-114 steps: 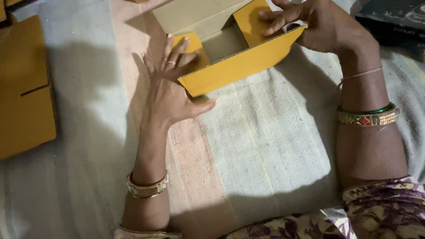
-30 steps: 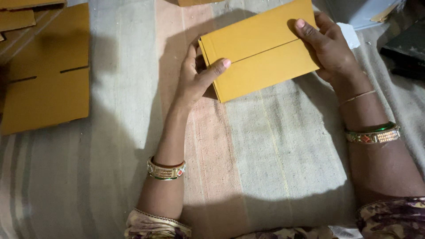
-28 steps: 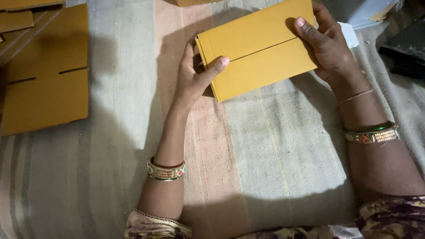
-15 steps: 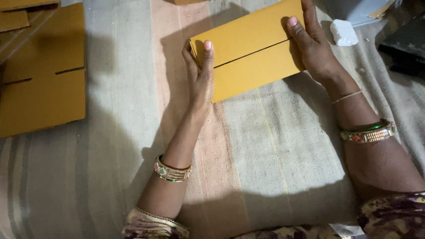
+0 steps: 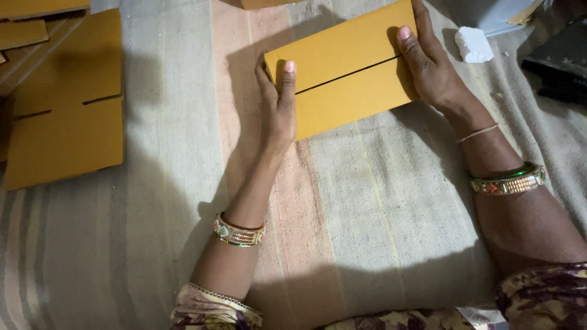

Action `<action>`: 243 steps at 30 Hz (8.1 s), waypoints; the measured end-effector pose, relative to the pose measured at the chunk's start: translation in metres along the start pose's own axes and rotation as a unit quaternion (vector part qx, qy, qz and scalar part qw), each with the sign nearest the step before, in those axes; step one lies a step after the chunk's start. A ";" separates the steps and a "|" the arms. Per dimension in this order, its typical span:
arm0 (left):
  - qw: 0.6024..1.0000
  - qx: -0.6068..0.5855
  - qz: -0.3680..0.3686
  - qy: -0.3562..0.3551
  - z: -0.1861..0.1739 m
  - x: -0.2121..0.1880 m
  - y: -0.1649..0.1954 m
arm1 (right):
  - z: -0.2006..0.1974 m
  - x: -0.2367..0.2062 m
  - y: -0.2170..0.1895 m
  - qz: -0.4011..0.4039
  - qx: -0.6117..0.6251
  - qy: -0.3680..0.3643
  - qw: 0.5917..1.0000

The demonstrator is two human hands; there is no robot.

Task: The person folds flat yellow cardboard boxes into open three-dimensional boxes, pressing the creases and tucking the side panels, then closes the lid flap and sets the finished box aside, repeating the process with the next flat box.

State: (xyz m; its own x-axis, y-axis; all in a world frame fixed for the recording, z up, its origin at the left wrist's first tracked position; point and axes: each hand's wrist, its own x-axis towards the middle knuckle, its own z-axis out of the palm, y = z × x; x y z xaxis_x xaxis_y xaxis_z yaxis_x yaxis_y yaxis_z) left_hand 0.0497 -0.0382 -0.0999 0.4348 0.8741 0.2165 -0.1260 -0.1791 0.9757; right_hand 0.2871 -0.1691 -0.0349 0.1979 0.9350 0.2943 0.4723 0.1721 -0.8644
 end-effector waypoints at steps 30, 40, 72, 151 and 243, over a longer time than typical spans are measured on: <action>0.996 0.050 0.069 0.016 0.004 -0.003 0.015 | 0.008 0.003 0.008 -0.112 -0.005 0.049 0.993; 0.996 0.065 0.065 0.012 0.002 0.002 0.007 | 0.006 0.005 0.010 -0.080 -0.026 0.046 0.995; 0.987 0.108 0.018 -0.121 -0.016 0.013 0.011 | 0.007 0.008 0.022 -0.053 -0.012 0.086 0.995; 0.989 -0.039 -0.086 -0.118 -0.028 0.004 0.031 | 0.011 0.004 -0.034 -0.118 -0.460 0.060 0.878; 0.776 0.569 0.111 -0.249 0.137 0.043 0.068 | -0.028 0.014 -0.003 0.214 0.193 0.000 0.957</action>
State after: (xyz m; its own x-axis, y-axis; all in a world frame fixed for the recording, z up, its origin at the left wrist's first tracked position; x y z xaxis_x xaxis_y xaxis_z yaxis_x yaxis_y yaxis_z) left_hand 0.1822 -0.0742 -0.0194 0.8410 0.5329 0.0931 0.4990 -0.8306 0.2471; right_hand 0.3124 -0.1650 -0.0169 0.3027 0.9454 -0.1207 -0.0057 -0.1249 -0.9922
